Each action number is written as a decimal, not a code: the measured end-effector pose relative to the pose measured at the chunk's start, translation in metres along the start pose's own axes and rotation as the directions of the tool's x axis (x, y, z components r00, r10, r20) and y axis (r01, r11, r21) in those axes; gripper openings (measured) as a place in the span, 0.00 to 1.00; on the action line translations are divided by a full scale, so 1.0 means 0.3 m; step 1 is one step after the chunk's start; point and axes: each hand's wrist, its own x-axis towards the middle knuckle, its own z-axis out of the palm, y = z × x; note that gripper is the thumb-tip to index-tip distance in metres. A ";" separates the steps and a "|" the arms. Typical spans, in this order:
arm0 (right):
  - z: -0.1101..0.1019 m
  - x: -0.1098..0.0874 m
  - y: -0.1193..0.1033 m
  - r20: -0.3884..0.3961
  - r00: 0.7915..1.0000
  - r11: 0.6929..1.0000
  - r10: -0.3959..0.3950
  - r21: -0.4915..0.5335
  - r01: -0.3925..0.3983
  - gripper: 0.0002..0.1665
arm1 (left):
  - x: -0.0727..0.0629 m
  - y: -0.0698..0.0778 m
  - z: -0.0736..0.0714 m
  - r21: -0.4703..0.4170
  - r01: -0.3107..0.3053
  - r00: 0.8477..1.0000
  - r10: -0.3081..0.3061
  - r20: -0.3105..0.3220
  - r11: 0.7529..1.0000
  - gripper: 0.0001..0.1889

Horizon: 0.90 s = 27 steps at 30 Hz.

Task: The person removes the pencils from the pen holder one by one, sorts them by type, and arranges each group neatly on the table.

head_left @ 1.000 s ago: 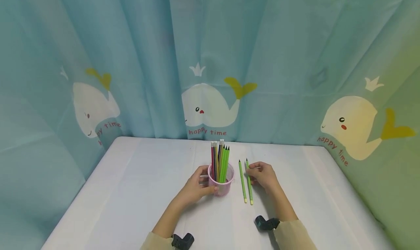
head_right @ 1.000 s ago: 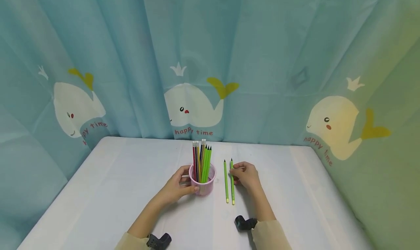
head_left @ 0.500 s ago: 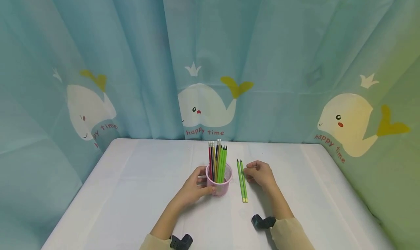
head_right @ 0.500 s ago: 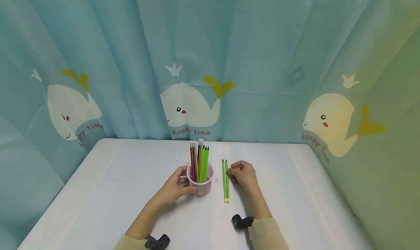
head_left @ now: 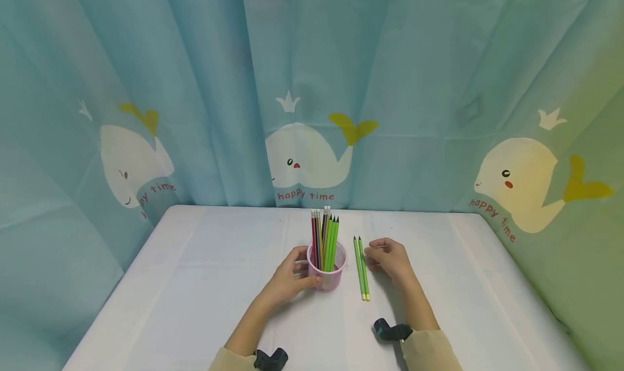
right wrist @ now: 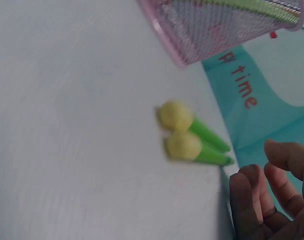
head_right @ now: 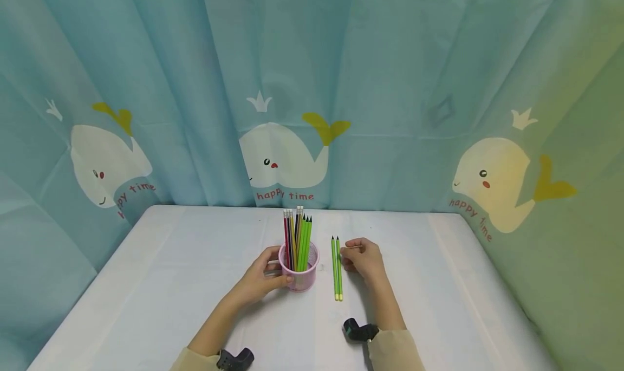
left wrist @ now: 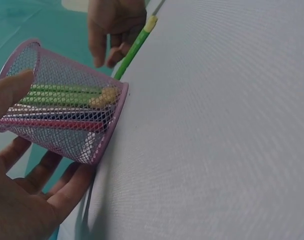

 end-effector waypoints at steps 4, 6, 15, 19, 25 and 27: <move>0.003 -0.025 -0.042 0.062 0.996 0.996 -0.060 0.068 0.056 0.20 | 0.008 -0.005 0.004 -0.007 -0.016 1.000 0.015 -0.006 1.000 0.37; 0.011 -0.040 -0.070 0.118 0.988 0.990 -0.103 0.112 0.090 0.22 | 0.010 -0.006 0.005 -0.010 -0.019 1.000 0.019 -0.010 1.000 0.37; 0.054 -0.101 -0.168 0.226 0.935 0.959 -0.274 0.140 0.247 0.26 | 0.011 -0.005 0.010 -0.008 -0.019 1.000 0.019 -0.007 1.000 0.37; 0.076 -0.120 -0.170 0.215 0.926 0.950 -0.311 0.104 0.295 0.26 | 0.004 0.001 0.011 -0.003 -0.013 1.000 0.013 -0.007 1.000 0.37; 0.110 -0.130 -0.167 0.206 0.917 0.940 -0.341 0.098 0.327 0.26 | -0.003 0.004 0.007 0.001 -0.007 1.000 0.007 -0.021 1.000 0.37; 0.121 -0.132 -0.166 0.214 0.914 0.939 -0.344 0.088 0.333 0.25 | -0.005 0.005 0.005 0.005 -0.004 1.000 0.004 -0.027 1.000 0.37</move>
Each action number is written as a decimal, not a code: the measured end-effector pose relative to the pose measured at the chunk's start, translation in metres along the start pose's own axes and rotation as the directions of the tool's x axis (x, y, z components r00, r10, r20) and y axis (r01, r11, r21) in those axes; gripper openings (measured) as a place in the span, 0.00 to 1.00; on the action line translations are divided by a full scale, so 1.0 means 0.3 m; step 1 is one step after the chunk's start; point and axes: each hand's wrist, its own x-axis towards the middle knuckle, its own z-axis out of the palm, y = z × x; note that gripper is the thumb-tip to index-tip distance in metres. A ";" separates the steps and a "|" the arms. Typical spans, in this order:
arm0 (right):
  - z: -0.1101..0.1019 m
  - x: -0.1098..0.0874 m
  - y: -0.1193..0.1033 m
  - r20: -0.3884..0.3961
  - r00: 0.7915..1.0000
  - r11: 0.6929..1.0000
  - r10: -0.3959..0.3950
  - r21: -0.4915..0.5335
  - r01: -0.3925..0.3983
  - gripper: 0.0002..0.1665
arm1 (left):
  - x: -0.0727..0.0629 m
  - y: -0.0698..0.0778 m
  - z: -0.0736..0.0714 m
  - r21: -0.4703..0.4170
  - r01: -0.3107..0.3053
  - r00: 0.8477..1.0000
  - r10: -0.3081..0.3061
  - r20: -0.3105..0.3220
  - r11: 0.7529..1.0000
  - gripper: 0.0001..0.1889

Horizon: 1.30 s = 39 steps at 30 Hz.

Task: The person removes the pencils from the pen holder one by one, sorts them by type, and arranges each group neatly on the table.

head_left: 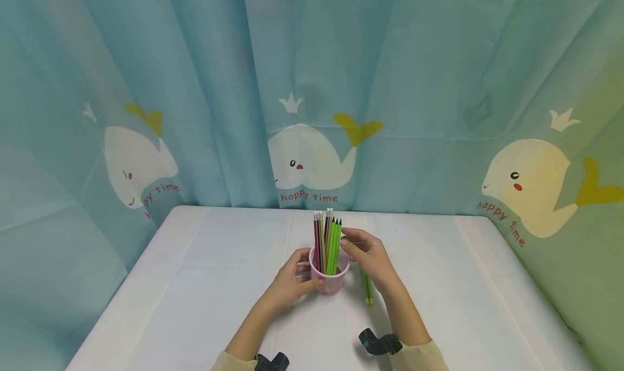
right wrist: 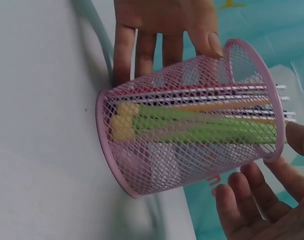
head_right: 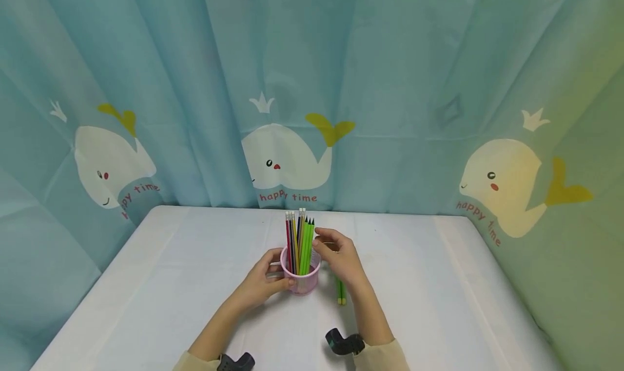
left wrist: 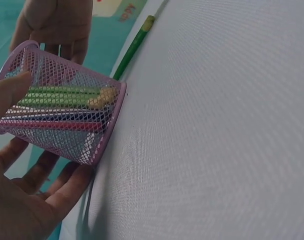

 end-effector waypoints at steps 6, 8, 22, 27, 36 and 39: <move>0.019 -0.002 0.002 0.021 1.000 1.000 -0.002 0.013 0.002 0.21 | -0.003 0.004 0.000 0.015 -0.002 1.000 0.002 -0.009 1.000 0.37; 0.022 -0.002 0.001 0.029 1.000 1.000 -0.008 0.026 0.007 0.20 | -0.003 0.004 0.000 0.019 -0.008 1.000 0.008 -0.006 1.000 0.37; 0.020 -0.046 -0.094 -0.038 0.999 1.000 0.006 0.004 -0.005 0.12 | -0.003 0.008 0.001 0.012 -0.013 1.000 0.013 -0.002 1.000 0.37; 0.020 -0.034 -0.069 -0.058 0.998 0.999 0.035 0.011 -0.034 0.10 | -0.007 0.009 0.001 0.016 -0.011 1.000 0.011 -0.002 1.000 0.37; 0.012 -0.018 -0.020 -0.081 0.996 0.999 0.025 0.039 -0.022 0.11 | -0.007 0.006 0.001 0.007 -0.018 1.000 0.018 0.002 1.000 0.36; 0.011 -0.018 -0.020 -0.087 0.996 0.999 0.021 0.035 -0.018 0.11 | -0.007 0.008 0.000 0.012 -0.021 1.000 0.021 0.002 1.000 0.36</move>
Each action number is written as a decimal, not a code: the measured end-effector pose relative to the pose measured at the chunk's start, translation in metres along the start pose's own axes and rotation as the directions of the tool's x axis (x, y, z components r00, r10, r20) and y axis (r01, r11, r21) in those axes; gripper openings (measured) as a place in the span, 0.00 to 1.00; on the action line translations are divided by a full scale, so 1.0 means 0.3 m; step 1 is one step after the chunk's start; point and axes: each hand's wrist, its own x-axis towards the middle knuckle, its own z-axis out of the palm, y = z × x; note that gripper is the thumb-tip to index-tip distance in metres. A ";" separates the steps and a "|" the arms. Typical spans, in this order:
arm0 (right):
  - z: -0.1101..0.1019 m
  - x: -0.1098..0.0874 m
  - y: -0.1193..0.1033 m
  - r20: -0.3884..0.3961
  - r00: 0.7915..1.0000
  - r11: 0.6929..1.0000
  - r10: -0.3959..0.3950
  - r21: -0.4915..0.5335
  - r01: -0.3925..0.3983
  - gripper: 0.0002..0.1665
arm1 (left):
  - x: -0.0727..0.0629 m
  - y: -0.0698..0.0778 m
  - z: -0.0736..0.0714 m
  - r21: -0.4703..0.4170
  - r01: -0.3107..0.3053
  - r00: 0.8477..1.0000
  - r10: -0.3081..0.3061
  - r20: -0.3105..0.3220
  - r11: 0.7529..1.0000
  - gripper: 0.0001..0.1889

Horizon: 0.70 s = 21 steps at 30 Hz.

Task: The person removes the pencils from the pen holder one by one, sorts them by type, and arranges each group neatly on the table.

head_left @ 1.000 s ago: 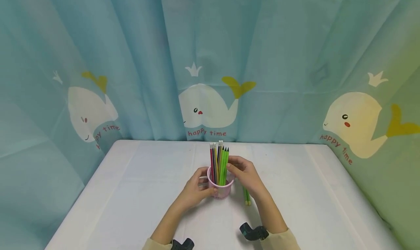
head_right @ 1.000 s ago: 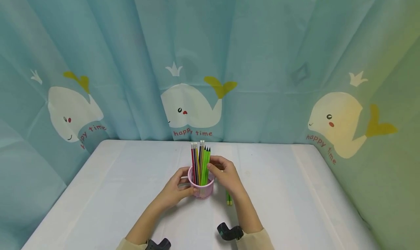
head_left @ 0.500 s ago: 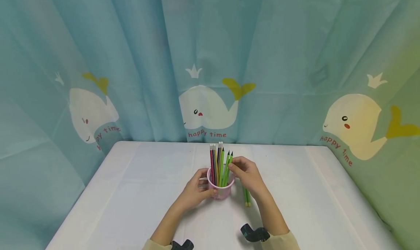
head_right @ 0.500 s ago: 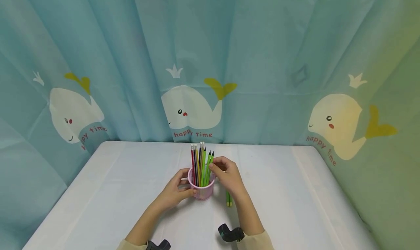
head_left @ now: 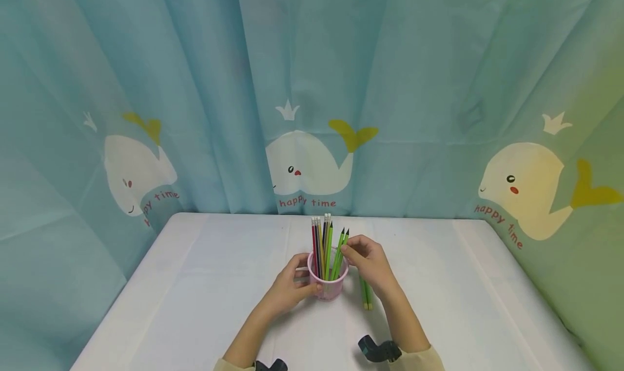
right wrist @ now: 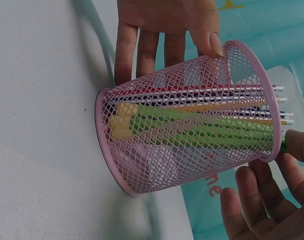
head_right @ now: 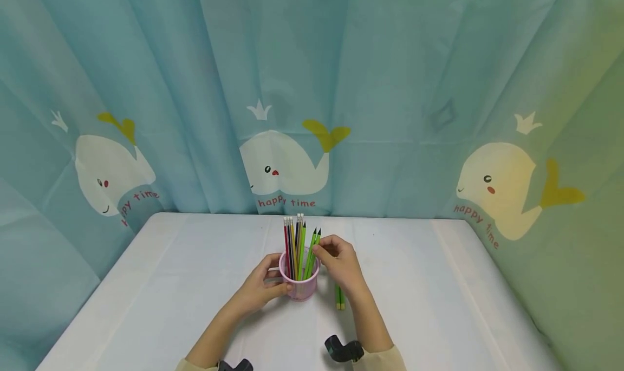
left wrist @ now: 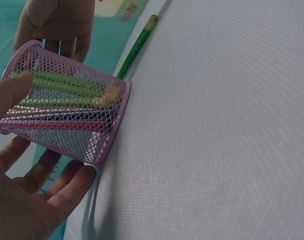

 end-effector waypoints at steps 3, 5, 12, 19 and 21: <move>-0.001 0.000 0.002 -0.008 1.000 1.000 0.006 0.003 -0.006 0.10 | -0.001 0.001 0.001 0.006 0.002 1.000 -0.002 -0.001 1.000 0.36; -0.001 0.002 0.004 -0.010 1.000 1.000 0.010 0.001 -0.010 0.09 | -0.001 0.001 0.000 0.006 0.004 1.000 -0.004 -0.002 1.000 0.36; -0.004 0.008 0.002 -0.019 0.999 1.000 0.026 -0.005 -0.027 0.10 | 0.001 0.002 -0.004 0.005 -0.005 1.000 0.005 -0.001 1.000 0.36; -0.013 0.001 0.003 -0.005 1.000 0.999 0.016 0.028 -0.016 0.13 | -0.001 0.001 -0.003 -0.004 0.007 1.000 -0.007 0.009 1.000 0.37; -0.016 -0.001 0.003 -0.004 1.000 1.000 0.000 0.030 0.000 0.13 | -0.003 0.001 -0.004 -0.007 0.005 1.000 -0.005 0.014 1.000 0.37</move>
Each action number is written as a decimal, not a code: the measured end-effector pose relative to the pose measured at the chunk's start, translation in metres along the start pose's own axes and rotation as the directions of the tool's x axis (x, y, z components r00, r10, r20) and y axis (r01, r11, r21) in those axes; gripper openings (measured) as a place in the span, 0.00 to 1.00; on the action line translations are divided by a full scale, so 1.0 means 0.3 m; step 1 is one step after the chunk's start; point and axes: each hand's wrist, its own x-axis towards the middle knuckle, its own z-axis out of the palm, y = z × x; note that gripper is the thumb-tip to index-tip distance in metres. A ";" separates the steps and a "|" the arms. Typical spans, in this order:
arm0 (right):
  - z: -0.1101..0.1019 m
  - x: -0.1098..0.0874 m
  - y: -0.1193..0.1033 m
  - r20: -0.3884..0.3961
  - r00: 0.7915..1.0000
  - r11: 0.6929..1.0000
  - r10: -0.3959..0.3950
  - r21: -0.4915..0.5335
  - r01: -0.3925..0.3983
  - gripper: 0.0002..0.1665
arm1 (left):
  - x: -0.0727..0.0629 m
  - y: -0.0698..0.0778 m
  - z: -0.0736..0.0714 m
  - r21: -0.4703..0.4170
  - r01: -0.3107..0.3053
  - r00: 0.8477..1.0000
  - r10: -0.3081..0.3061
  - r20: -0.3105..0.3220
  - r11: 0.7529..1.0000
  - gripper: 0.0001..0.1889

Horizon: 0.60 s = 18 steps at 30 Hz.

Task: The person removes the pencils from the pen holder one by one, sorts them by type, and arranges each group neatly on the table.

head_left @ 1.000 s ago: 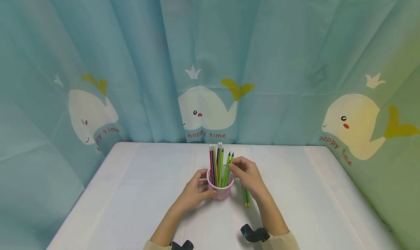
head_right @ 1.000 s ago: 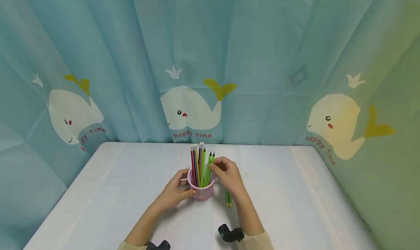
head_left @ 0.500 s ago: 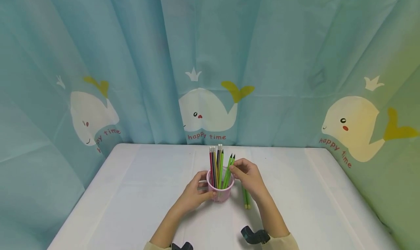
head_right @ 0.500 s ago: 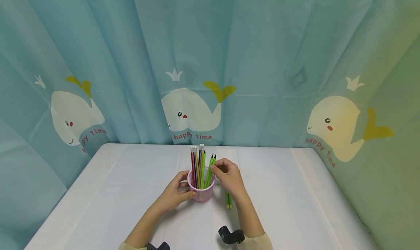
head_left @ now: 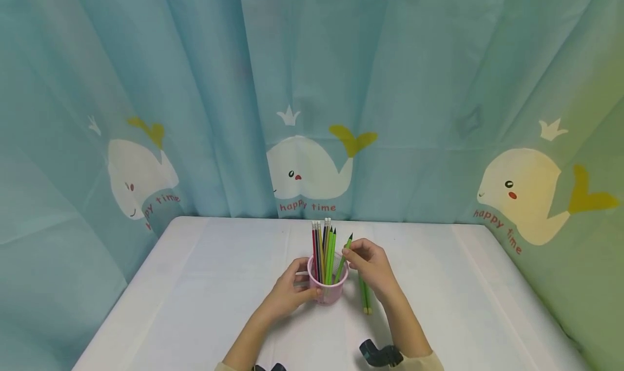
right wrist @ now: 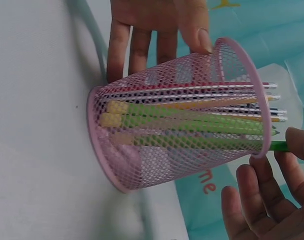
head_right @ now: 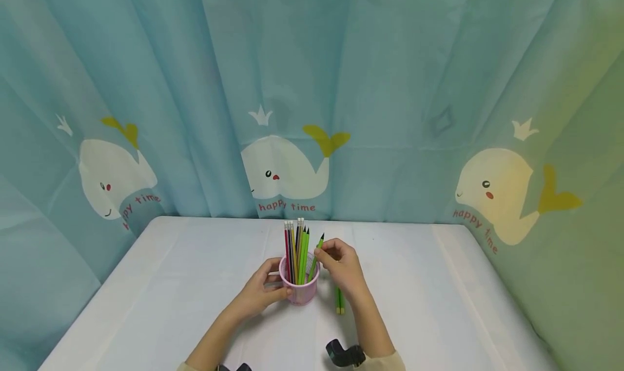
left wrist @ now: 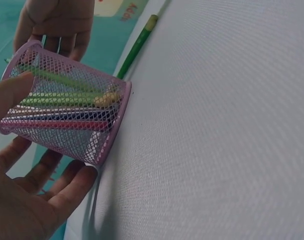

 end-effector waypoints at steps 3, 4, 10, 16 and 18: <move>-0.005 -0.005 -0.004 -0.003 1.000 1.000 -0.027 0.014 0.027 0.13 | -0.003 0.001 -0.001 -0.007 -0.007 1.000 0.007 0.007 1.000 0.36; -0.007 -0.006 -0.007 -0.002 0.999 0.999 -0.036 0.020 0.036 0.13 | -0.003 0.002 -0.001 -0.006 -0.009 1.000 0.009 0.008 1.000 0.36; -0.023 -0.017 -0.024 0.006 0.999 0.997 -0.053 0.051 0.052 0.16 | -0.007 0.005 -0.002 0.006 -0.009 1.000 0.009 0.012 1.000 0.36; -0.039 -0.021 -0.044 0.004 0.998 0.993 -0.067 0.101 0.066 0.16 | -0.006 0.003 -0.004 0.002 -0.003 1.000 0.003 0.013 1.000 0.37; -0.045 -0.020 -0.051 0.005 0.997 0.990 -0.073 0.117 0.072 0.17 | -0.005 0.003 -0.005 0.005 -0.004 1.000 0.004 0.012 1.000 0.36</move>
